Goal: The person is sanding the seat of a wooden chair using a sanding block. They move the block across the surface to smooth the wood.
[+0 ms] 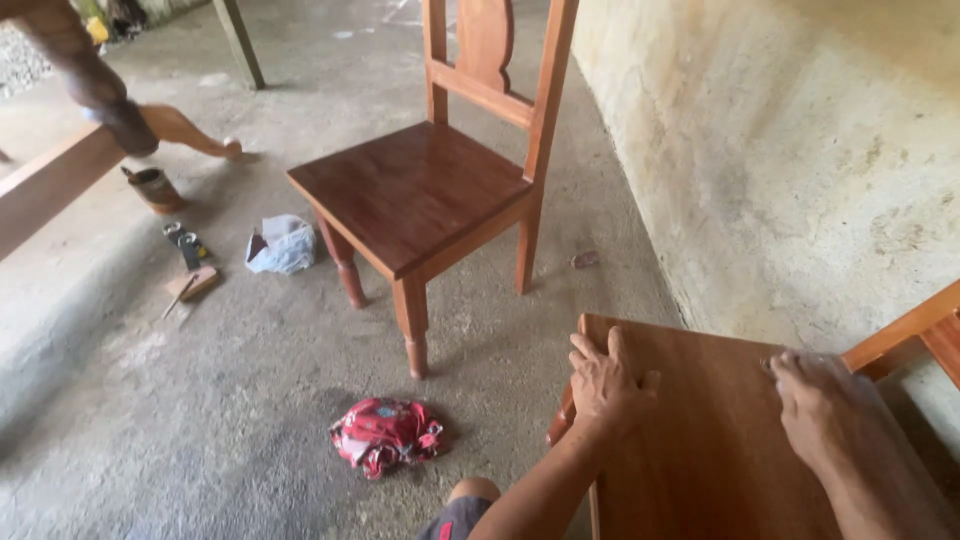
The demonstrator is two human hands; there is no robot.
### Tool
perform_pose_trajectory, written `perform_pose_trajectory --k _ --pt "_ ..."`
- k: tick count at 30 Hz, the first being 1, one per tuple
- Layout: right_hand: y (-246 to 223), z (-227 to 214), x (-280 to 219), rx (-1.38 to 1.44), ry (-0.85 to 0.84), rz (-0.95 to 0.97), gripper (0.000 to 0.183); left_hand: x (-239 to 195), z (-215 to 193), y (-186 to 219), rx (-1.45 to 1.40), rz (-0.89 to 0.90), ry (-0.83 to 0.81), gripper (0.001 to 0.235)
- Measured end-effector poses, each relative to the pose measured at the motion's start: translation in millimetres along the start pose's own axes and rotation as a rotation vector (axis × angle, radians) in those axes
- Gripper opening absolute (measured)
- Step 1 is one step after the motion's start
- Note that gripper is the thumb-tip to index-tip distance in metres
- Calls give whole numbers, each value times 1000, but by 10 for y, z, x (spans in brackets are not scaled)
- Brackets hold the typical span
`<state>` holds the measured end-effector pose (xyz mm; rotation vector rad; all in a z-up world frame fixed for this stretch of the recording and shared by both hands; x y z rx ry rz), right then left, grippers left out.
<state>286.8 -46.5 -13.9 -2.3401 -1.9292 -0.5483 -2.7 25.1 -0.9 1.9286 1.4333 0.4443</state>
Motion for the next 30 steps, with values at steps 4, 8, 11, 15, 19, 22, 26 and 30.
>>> perform_pose_trajectory --k 4,8,11,15,19,22,26,30 --pt "141 621 -60 429 338 -98 34 127 127 -36 98 30 38 96" --pt "-250 -279 140 134 90 118 31 116 166 -50 165 -3 -49 94" --pt "-110 17 72 136 153 125 30 61 186 -9 182 48 21 95" --pt "-325 -106 -279 104 -175 303 29 105 83 11 146 -23 -36 94" --pt "-70 504 -310 445 203 92 28 50 151 -27 131 1 43 92" --pt "-197 124 22 192 388 6 30 82 88 0 79 39 135 92" --pt "-241 138 -42 105 190 132 27 79 83 -9 120 19 85 94" --pt "-246 45 -314 316 93 148 24 104 76 15 131 -8 7 94"
Point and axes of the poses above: each hand's wrist, its own x-axis towards the middle knuckle, its own z-axis out of the palm, y = z × x, the point moved 3 cm from there along x, towards the middle knuckle, and after that the axes turned 3 degrees about z, right-handed, at the moved point
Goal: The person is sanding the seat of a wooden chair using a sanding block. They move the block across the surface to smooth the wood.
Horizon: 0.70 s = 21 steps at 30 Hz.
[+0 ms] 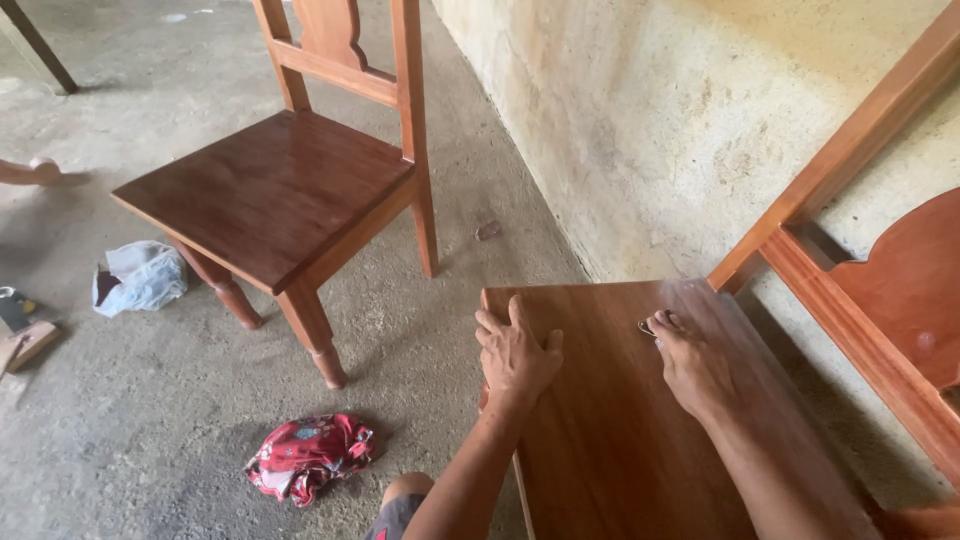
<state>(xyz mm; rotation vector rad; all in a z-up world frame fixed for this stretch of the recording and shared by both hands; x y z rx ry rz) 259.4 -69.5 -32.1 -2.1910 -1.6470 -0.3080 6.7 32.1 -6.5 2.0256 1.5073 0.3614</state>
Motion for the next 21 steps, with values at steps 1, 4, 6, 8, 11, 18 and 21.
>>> perform_pose_trajectory --k 1,4,6,8,11,18,21 --pt "-204 -261 60 -4 -7 -3 24 -8 5 -1 -6 -5 -4 94" --pt "-500 -465 245 -363 -149 -17 21 -37 -25 -24 8 10 50 92" --pt "-164 0 408 -152 -83 53 20 -16 6 6 42 -3 3 92" --pt "-56 163 356 -160 82 -19 20 -28 1 9 35 1 5 92" --pt "-194 37 -94 0 144 -39 26 -5 -10 -31 36 5 -7 92" --pt "-325 -456 -1431 128 -84 133 45 33 27 -14 14 22 54 89" --pt "-333 -360 -1206 41 -109 117 44 59 79 -54 38 48 83 93"
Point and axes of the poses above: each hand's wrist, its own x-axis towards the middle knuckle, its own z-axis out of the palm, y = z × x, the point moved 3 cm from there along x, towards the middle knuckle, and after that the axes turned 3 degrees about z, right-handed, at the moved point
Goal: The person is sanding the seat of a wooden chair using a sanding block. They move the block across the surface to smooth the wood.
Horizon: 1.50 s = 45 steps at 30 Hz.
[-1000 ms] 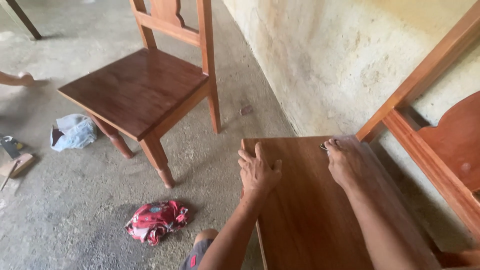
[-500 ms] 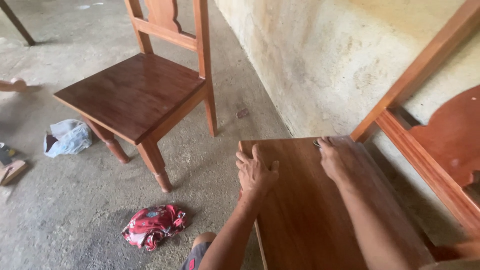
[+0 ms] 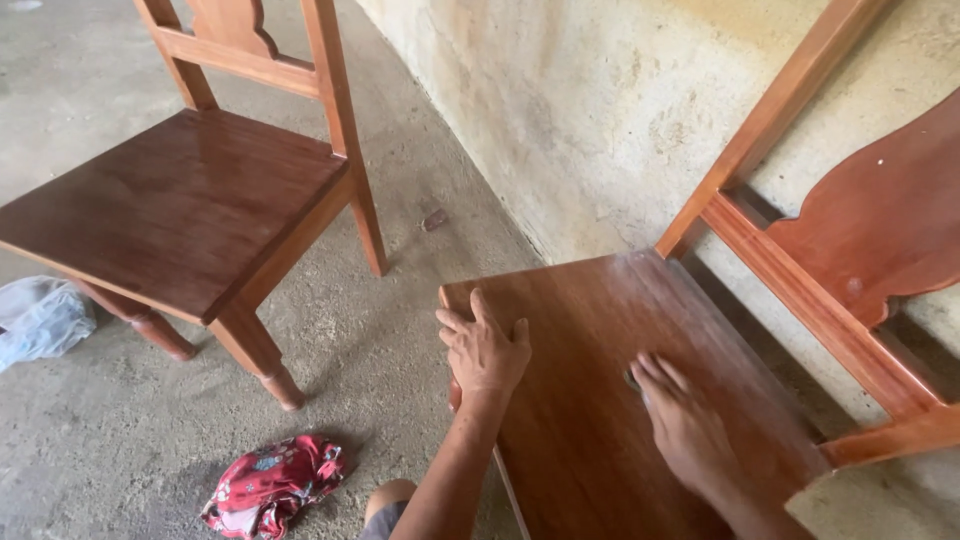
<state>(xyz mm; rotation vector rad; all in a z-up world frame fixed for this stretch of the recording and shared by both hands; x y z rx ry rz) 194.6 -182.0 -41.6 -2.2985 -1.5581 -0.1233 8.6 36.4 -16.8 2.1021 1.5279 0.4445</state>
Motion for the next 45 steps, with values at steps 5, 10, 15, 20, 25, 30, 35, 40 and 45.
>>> perform_pose_trajectory --k 5,10,15,20,25,30,35,40,45 --pt "0 459 1188 -16 121 -101 38 64 65 -56 -19 33 6 92" --pt "-50 408 939 66 100 47 38 51 77 -85 -10 52 -94 89" --pt "-30 229 -364 64 -12 34 40 140 269 -257 -193 177 168 76" --pt "-65 271 440 31 10 45 48 118 239 -244 -110 211 154 75" --pt "-63 512 1698 -29 -19 232 33 126 145 -174 -65 173 102 77" --pt "-268 215 1514 744 -51 522 31 132 200 -192 -24 83 -8 78" --pt "258 431 1004 -86 301 -186 31 91 216 -163 20 103 7 81" --pt "-233 25 1614 62 -77 144 32 46 189 -86 79 162 115 82" --pt "-585 -770 1459 -311 -23 104 24 -56 126 -9 14 81 60 81"
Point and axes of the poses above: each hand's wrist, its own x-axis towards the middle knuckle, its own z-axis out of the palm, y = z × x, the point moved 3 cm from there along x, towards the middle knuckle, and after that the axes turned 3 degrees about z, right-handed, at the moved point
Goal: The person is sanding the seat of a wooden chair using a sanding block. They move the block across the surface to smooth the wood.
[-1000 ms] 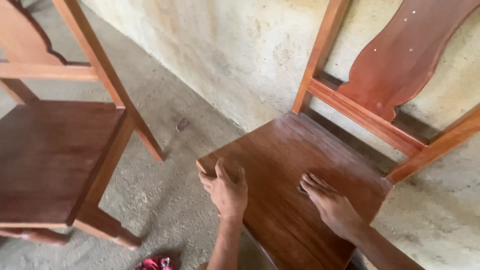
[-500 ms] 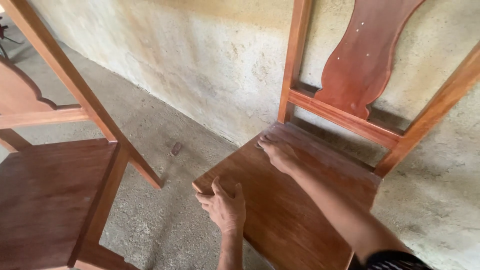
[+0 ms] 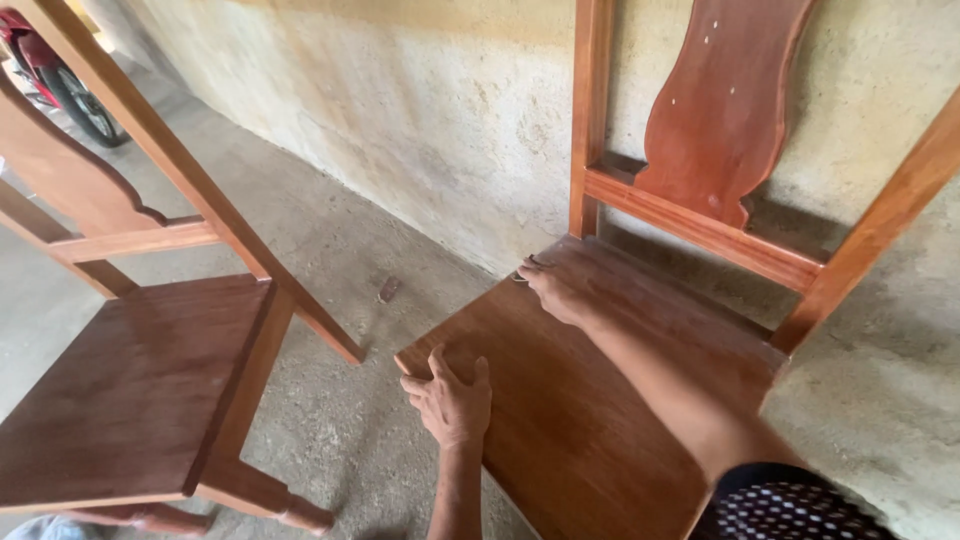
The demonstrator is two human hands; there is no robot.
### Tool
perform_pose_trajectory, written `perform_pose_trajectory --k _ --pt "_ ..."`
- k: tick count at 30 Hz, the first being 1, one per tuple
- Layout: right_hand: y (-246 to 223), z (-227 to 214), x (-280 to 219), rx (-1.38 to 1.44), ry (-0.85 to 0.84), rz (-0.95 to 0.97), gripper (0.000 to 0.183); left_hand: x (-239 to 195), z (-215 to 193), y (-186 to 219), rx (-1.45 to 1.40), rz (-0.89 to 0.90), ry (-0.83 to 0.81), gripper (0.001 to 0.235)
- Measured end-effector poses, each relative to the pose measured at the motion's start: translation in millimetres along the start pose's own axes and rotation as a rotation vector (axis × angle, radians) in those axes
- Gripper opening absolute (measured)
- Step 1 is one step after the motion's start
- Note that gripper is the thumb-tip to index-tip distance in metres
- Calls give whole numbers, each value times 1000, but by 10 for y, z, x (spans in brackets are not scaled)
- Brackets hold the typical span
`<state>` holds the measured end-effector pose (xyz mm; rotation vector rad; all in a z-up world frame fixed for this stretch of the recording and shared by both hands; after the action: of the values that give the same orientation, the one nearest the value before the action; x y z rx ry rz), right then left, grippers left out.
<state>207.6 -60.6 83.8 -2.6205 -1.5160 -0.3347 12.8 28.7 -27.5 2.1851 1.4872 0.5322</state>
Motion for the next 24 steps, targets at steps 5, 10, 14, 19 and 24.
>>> perform_pose_trajectory --k 5,10,14,19,24 --pt "392 671 31 162 624 -397 12 39 11 54 45 -29 -21 81" --pt "468 1188 574 3 37 -102 23 -17 -66 187 36 -100 -63 82" --pt "484 881 296 73 568 -432 11 24 -38 150 100 -104 -69 86" --pt "369 194 59 100 345 -427 29 35 -8 175 100 -126 -57 88" --pt "177 233 157 -106 -11 -255 15 -26 -76 170 38 -166 -69 87"
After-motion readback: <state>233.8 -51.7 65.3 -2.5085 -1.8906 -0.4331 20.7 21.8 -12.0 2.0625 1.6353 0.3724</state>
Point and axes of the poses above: each hand's wrist, its own x-axis towards the middle knuckle, its own z-axis out of the palm, y = z × x, the point moved 3 cm from there along x, towards the middle knuckle, and after that the axes turned 3 degrees about z, right-handed, at the moved point
